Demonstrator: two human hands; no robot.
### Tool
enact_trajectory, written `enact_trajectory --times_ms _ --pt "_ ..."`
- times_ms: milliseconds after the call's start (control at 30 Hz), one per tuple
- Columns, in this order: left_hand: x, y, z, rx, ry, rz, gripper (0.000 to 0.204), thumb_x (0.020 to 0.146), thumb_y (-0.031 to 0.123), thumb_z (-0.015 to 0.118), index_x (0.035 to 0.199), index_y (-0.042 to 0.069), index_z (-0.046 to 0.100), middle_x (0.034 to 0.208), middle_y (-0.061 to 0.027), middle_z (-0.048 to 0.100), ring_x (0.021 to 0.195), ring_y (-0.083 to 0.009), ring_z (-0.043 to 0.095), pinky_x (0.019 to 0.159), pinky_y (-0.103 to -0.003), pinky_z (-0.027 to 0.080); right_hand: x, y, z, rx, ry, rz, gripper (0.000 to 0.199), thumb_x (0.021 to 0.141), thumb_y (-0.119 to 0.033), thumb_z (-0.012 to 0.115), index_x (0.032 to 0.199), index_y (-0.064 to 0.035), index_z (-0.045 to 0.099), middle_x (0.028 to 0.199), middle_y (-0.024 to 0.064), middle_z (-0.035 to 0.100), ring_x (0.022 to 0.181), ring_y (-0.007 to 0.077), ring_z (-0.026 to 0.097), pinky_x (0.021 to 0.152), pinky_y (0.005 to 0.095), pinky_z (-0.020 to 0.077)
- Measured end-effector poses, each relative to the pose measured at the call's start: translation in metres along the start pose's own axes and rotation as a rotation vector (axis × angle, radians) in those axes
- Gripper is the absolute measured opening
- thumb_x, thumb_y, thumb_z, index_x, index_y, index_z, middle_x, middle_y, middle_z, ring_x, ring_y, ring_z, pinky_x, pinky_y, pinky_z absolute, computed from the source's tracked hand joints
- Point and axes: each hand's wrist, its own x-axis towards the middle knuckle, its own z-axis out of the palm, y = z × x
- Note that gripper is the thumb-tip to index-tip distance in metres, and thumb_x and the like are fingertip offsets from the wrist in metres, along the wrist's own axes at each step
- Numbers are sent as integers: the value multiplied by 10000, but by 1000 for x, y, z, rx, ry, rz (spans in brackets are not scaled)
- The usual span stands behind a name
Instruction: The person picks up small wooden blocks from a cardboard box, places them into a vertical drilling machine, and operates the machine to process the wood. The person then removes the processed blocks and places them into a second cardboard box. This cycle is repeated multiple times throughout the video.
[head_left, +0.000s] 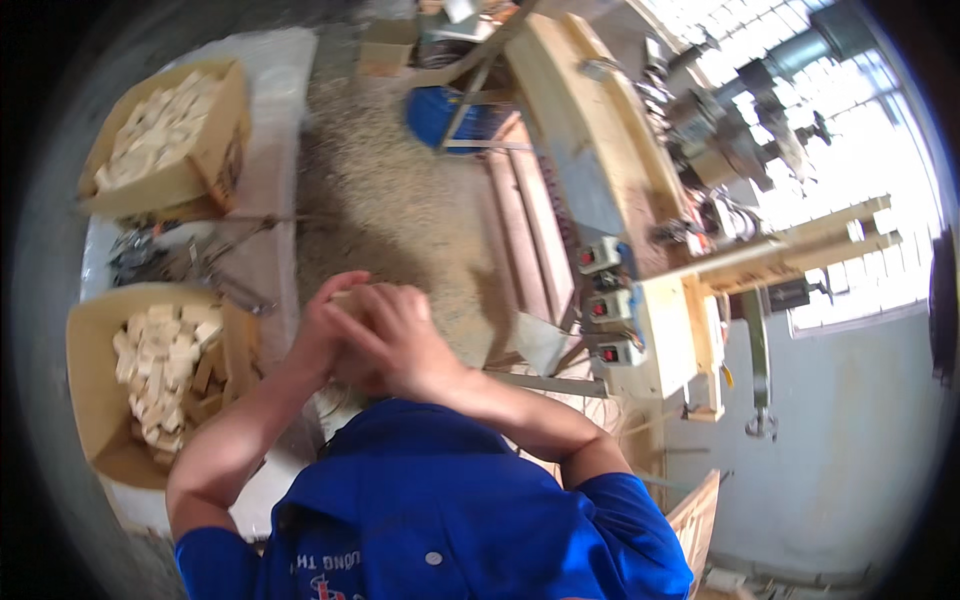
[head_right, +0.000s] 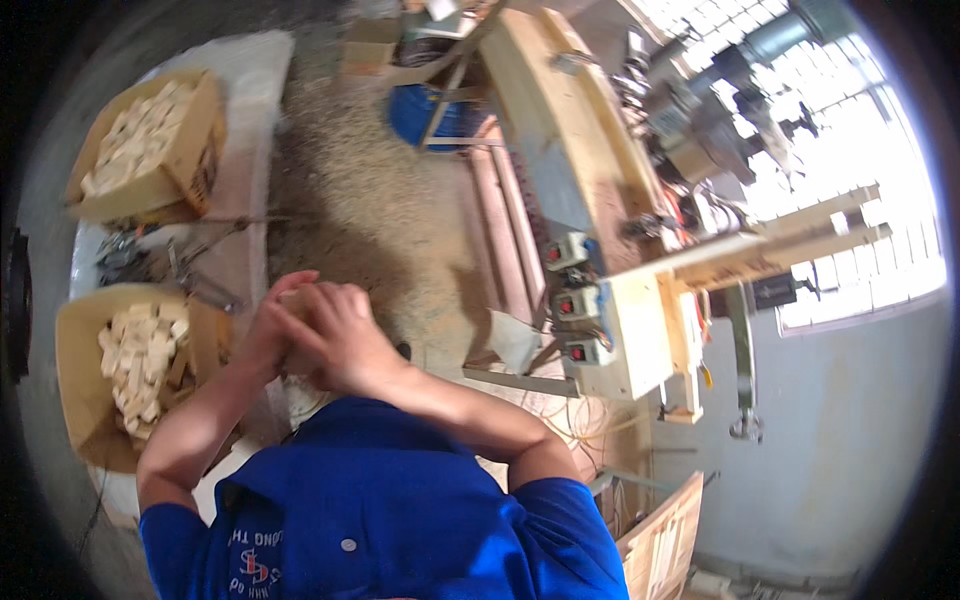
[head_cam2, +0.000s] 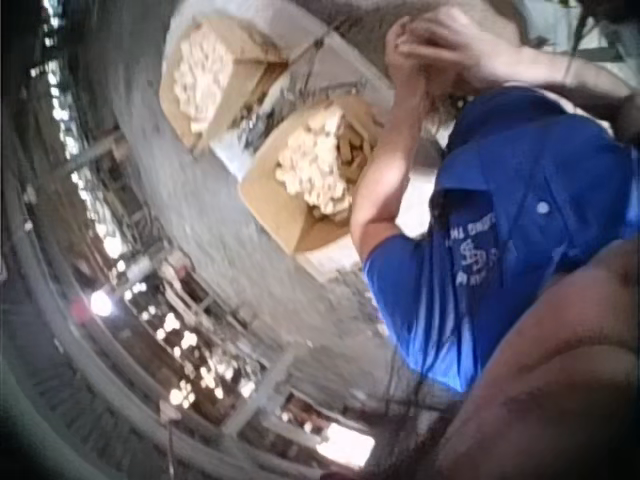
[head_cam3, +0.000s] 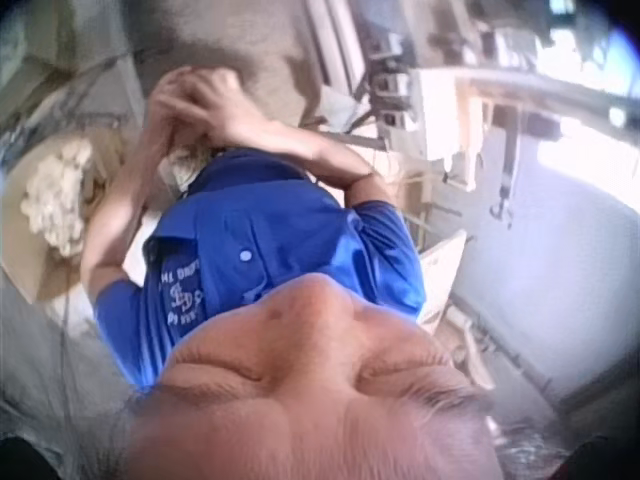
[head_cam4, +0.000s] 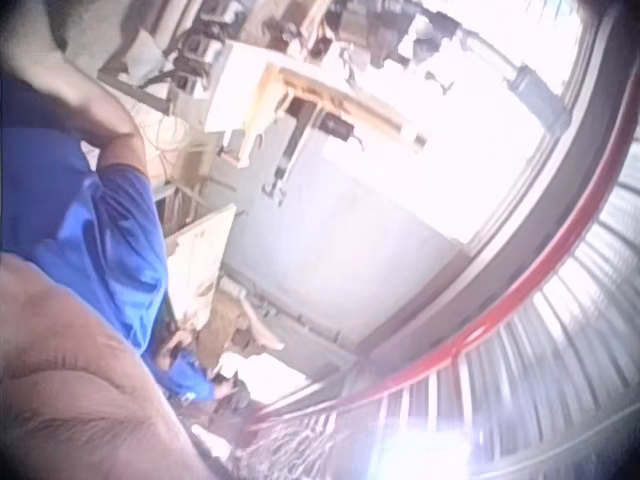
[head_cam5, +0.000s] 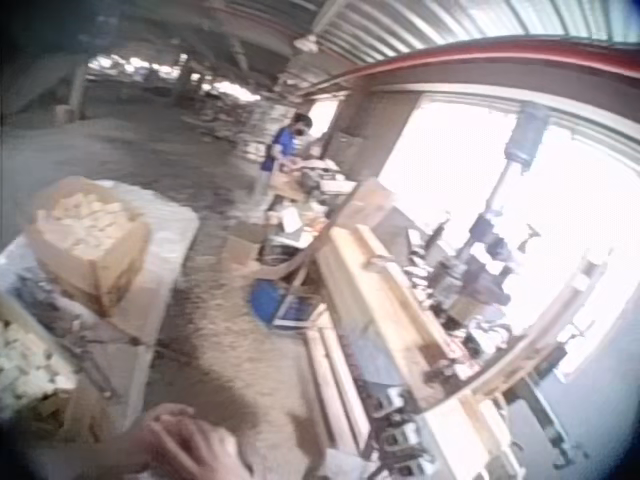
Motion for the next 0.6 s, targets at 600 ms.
enact_trajectory --times_ms 600 --pt "27 8 41 194 -160 -119 478 772 268 744 1107 -21 562 981 -71 616 909 -136 572 769 -279 478 -23 36 -54 -183 269 282 991 469 -295 835 1337 -88 402 1245 212 396 1147 393 393 932 496 326"
